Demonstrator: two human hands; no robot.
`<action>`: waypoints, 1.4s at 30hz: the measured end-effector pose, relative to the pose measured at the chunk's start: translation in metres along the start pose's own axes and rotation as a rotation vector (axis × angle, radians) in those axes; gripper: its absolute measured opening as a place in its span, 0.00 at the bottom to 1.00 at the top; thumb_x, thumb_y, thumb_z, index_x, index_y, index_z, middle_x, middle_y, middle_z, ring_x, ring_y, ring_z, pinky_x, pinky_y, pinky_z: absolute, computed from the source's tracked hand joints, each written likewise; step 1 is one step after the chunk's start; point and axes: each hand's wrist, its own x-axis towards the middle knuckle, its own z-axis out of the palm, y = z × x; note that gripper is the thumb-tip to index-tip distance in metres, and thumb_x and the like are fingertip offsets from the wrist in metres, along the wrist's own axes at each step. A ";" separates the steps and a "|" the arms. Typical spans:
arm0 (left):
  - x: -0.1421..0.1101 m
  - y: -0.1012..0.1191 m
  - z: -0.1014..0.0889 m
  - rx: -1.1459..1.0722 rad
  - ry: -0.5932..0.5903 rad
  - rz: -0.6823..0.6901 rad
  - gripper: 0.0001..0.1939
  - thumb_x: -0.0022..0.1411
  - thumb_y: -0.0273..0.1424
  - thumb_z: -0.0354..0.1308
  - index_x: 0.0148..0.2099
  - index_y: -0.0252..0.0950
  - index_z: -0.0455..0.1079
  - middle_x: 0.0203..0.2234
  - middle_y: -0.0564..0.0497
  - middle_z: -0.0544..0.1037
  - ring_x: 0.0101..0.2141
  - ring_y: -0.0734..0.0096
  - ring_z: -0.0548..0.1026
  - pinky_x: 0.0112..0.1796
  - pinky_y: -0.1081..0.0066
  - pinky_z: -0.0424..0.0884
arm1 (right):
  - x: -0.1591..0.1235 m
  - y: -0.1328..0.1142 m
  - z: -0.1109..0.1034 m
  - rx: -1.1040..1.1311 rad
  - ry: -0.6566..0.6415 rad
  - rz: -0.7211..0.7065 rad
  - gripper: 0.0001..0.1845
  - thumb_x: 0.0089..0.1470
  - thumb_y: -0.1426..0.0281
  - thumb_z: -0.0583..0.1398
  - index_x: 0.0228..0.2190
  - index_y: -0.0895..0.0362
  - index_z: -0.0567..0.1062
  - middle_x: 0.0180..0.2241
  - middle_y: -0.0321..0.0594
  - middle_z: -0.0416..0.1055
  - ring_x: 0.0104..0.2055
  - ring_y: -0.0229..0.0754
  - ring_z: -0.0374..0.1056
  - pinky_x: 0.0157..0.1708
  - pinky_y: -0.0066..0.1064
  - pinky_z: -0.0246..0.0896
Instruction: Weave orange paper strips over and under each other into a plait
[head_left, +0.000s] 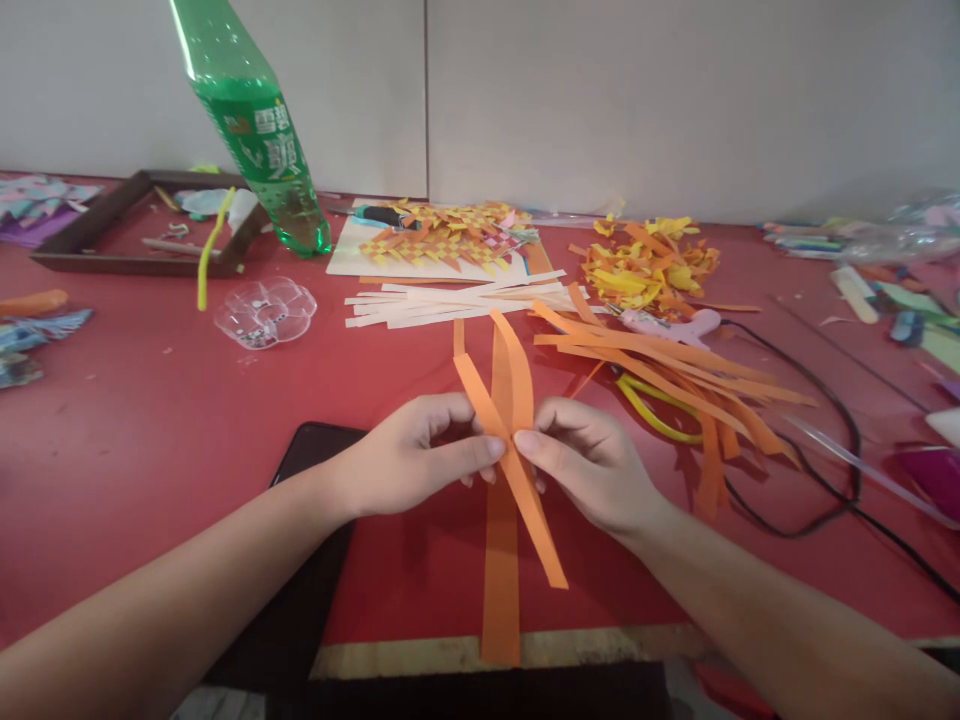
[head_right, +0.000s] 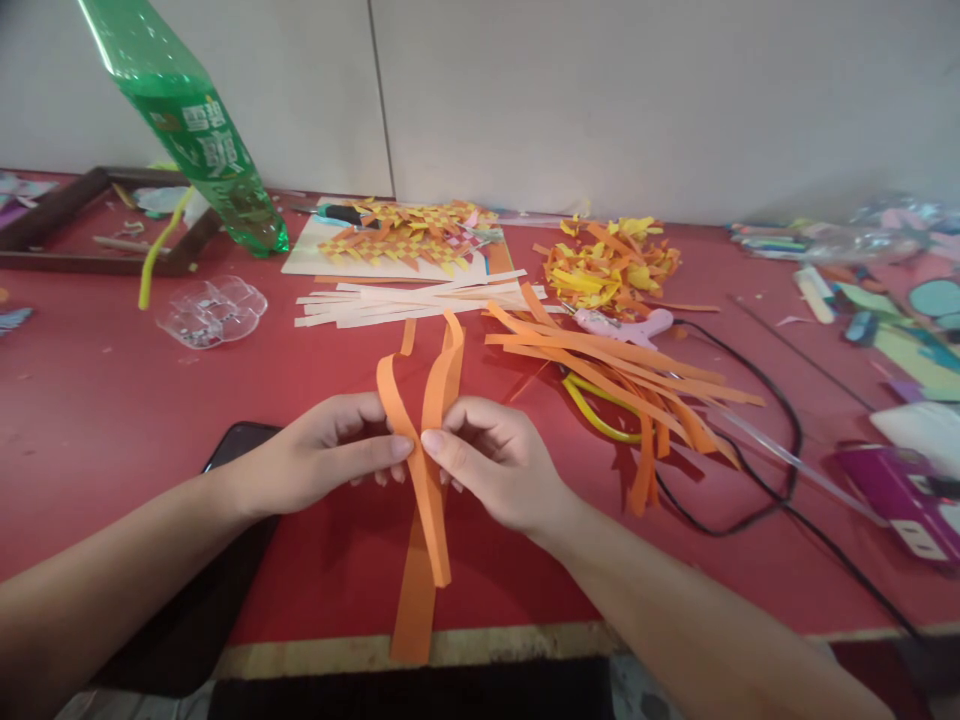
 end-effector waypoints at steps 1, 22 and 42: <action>0.000 0.000 0.000 -0.004 0.008 -0.002 0.08 0.66 0.33 0.58 0.39 0.32 0.71 0.27 0.53 0.74 0.29 0.76 0.71 0.32 0.74 0.69 | 0.000 0.000 0.000 0.006 0.014 -0.009 0.15 0.56 0.65 0.64 0.22 0.56 0.69 0.19 0.32 0.68 0.19 0.32 0.62 0.19 0.25 0.59; 0.001 -0.002 0.000 0.011 -0.036 -0.015 0.06 0.62 0.31 0.62 0.37 0.32 0.72 0.28 0.53 0.74 0.29 0.76 0.71 0.34 0.75 0.69 | -0.001 -0.001 -0.001 -0.100 -0.019 0.040 0.20 0.53 0.57 0.66 0.21 0.56 0.68 0.18 0.32 0.64 0.20 0.34 0.59 0.20 0.28 0.55; 0.002 0.001 0.001 0.006 0.044 -0.041 0.05 0.61 0.29 0.63 0.35 0.32 0.72 0.25 0.56 0.75 0.26 0.80 0.72 0.28 0.80 0.69 | 0.000 -0.003 0.001 -0.044 -0.066 0.037 0.15 0.55 0.66 0.66 0.22 0.57 0.71 0.22 0.34 0.72 0.24 0.33 0.62 0.24 0.26 0.55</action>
